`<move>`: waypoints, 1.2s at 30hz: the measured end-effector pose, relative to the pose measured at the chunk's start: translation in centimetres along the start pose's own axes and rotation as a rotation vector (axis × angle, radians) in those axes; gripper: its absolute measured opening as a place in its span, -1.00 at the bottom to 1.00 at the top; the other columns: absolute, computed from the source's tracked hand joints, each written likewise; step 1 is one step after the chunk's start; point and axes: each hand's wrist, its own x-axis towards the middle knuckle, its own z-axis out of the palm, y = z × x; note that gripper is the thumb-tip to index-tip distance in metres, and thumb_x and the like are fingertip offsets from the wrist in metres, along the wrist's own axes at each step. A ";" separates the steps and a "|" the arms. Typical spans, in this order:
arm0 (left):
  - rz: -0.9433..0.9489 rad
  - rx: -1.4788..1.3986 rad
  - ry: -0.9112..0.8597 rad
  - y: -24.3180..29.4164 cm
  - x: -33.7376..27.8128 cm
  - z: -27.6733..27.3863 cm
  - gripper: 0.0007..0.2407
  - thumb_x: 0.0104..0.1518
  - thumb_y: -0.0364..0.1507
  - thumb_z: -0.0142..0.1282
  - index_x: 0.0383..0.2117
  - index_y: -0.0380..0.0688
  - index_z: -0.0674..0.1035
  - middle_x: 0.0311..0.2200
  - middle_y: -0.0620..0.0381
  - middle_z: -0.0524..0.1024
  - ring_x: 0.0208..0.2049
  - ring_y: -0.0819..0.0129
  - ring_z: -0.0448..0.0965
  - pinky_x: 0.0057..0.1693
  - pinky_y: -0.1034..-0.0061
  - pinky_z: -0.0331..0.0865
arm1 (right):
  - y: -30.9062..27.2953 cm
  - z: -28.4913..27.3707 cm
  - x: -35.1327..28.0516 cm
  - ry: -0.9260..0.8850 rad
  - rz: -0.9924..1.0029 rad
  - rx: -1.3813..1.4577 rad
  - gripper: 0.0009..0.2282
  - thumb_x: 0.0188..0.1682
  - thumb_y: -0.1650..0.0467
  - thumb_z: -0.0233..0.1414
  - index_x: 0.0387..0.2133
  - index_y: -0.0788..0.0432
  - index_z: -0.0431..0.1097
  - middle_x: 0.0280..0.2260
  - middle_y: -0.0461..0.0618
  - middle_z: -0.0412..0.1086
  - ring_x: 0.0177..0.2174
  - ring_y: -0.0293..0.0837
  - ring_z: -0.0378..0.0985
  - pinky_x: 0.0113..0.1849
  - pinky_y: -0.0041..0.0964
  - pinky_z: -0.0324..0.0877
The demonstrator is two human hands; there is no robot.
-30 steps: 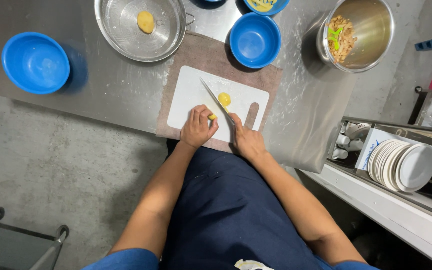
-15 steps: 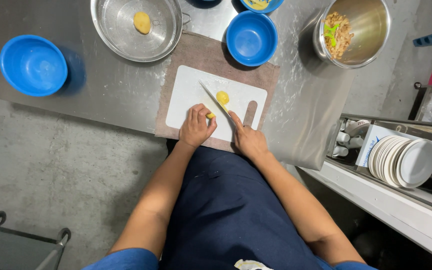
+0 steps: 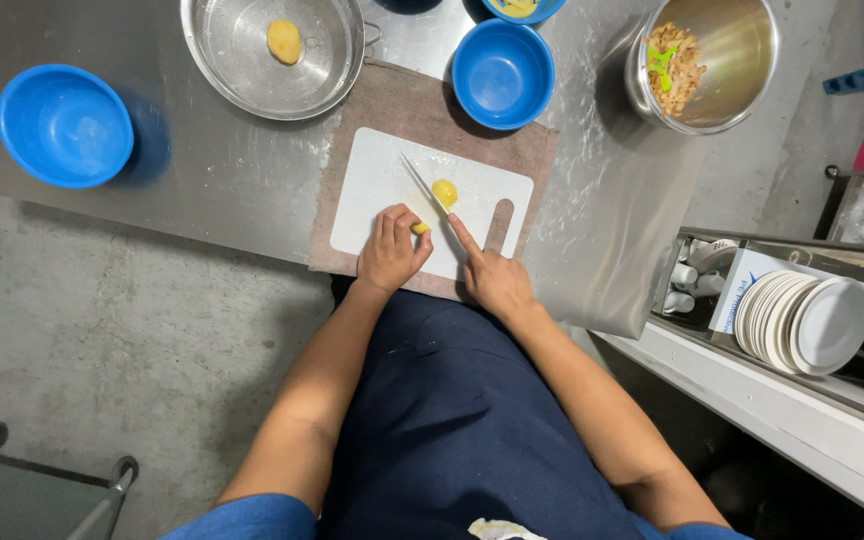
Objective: The person washes a white cutting board and a knife at a sink, then moves to a stainless steel preparation table. They place the board on the table and proceed to slice a peeled potato into thin rounds and then into strips using the knife.
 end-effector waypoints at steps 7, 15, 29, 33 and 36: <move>-0.018 -0.005 -0.004 0.0 -0.1 0.0 -0.66 0.09 -0.48 0.28 -0.09 -0.21 0.36 -0.09 -0.07 0.34 -0.03 -0.03 0.44 0.11 0.18 0.41 | -0.3 -0.4 -0.2 0.048 0.025 0.012 -0.27 0.03 0.35 0.00 0.44 -0.29 -0.26 -0.57 0.20 0.47 -0.60 0.23 0.53 -0.45 0.16 0.48; -0.015 0.024 -0.012 -0.1 -0.2 0.1 -0.65 0.09 -0.48 0.28 -0.09 -0.21 0.35 -0.08 -0.06 0.33 -0.03 -0.01 0.43 0.13 0.20 0.42 | 0.0 -0.1 -0.4 0.176 -0.011 0.066 -0.29 0.00 0.36 0.00 0.42 -0.16 -0.21 -0.45 0.21 0.51 -0.57 0.23 0.57 -0.49 0.15 0.48; 0.000 0.006 -0.020 -0.4 -0.7 0.5 -0.63 0.13 -0.47 0.30 -0.05 -0.22 0.34 -0.06 -0.10 0.32 -0.01 -0.05 0.43 0.12 0.17 0.43 | -1.4 -1.3 -1.9 0.158 -0.034 0.077 -0.74 0.14 0.30 -0.08 0.05 0.07 0.17 -0.49 0.21 0.52 -0.56 0.30 0.56 -0.49 0.18 0.45; -0.022 -0.016 -0.056 -0.5 -0.9 0.5 -0.62 0.11 -0.47 0.30 -0.03 -0.23 0.34 -0.06 -0.11 0.33 -0.01 -0.07 0.43 0.12 0.15 0.41 | -1.4 -1.1 -2.4 0.151 -0.051 0.073 -0.77 0.13 0.31 -0.07 0.00 0.09 0.21 -0.49 0.20 0.51 -0.57 0.28 0.55 -0.50 0.18 0.45; -0.024 -0.026 -0.056 -0.2 -0.7 0.2 -0.62 0.12 -0.49 0.29 -0.02 -0.24 0.34 -0.04 -0.12 0.34 -0.02 -0.08 0.43 0.12 0.13 0.40 | -1.3 -1.0 -2.5 0.138 -0.051 0.060 -0.77 0.13 0.31 -0.07 -0.01 0.09 0.21 -0.51 0.18 0.50 -0.58 0.27 0.55 -0.52 0.15 0.46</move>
